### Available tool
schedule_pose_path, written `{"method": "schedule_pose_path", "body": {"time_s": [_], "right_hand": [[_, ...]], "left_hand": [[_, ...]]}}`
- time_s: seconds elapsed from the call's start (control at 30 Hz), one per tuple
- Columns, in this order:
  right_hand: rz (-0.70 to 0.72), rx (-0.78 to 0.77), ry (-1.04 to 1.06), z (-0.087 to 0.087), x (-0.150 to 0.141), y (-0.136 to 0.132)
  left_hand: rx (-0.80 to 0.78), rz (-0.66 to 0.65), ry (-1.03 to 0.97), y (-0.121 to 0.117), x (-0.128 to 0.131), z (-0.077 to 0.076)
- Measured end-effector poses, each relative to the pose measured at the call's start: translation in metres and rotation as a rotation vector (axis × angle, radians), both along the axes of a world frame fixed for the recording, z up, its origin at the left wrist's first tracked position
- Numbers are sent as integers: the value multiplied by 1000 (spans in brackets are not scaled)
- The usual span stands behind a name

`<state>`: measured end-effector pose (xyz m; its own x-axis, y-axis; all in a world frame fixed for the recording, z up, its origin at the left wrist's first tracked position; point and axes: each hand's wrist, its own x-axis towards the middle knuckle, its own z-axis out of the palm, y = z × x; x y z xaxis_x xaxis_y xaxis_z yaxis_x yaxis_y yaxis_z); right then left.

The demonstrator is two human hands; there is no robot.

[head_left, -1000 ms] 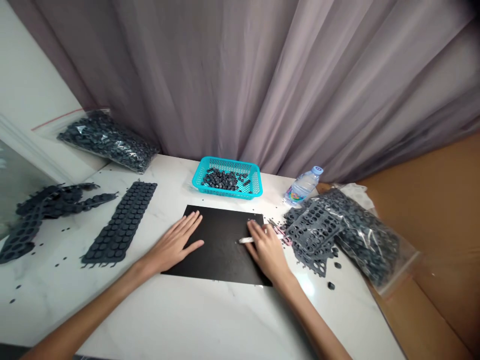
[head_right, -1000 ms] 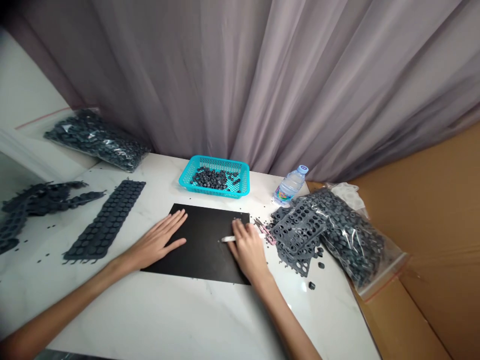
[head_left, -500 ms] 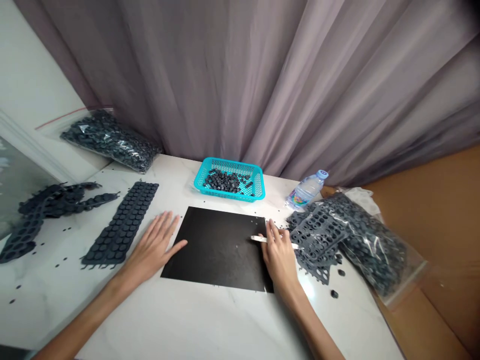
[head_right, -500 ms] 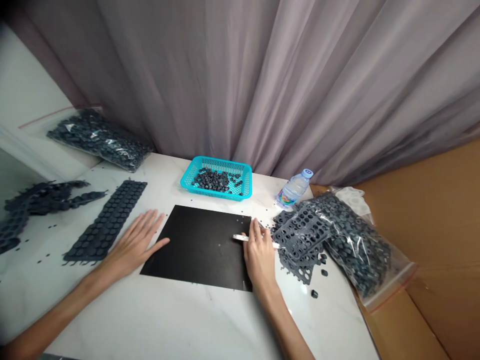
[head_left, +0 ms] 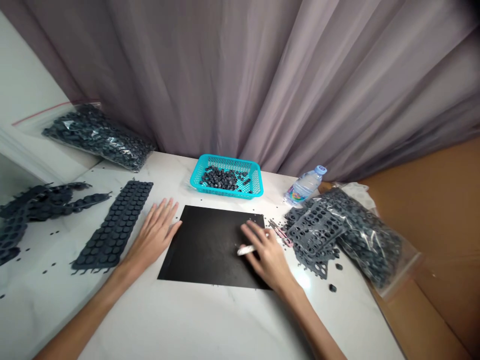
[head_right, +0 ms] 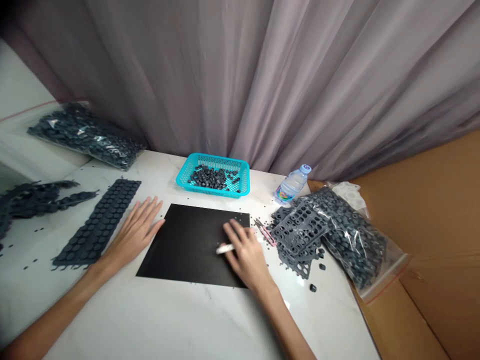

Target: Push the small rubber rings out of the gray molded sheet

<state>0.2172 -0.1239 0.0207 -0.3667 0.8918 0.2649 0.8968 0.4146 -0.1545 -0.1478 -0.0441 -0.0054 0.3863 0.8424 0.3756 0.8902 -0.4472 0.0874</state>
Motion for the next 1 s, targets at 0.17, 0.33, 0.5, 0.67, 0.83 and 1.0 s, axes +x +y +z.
{"method": "schedule_pose_path", "body": {"time_s": [0.17,0.33,0.5,0.67,0.83,1.0], "right_hand": [[-145,23,0,-9,-8,7],[-283,141,49,-8,-4,22],[-4,15,64,-11,-18,18],[-336,221,39,-14,3,50],[-162,183,-26,-14,1,53],[-302,211,-60,-20,17,67]], "left_hand": [[-8,-167,56,4,10,6],[90,-37,-54,13,-12,-4],[18,-63,-67,8,-18,-15],[74,33,-151,7,-13,-13],[111,84,-168,11,-13,-16],[125,181,-150,9,-12,-15]]}}
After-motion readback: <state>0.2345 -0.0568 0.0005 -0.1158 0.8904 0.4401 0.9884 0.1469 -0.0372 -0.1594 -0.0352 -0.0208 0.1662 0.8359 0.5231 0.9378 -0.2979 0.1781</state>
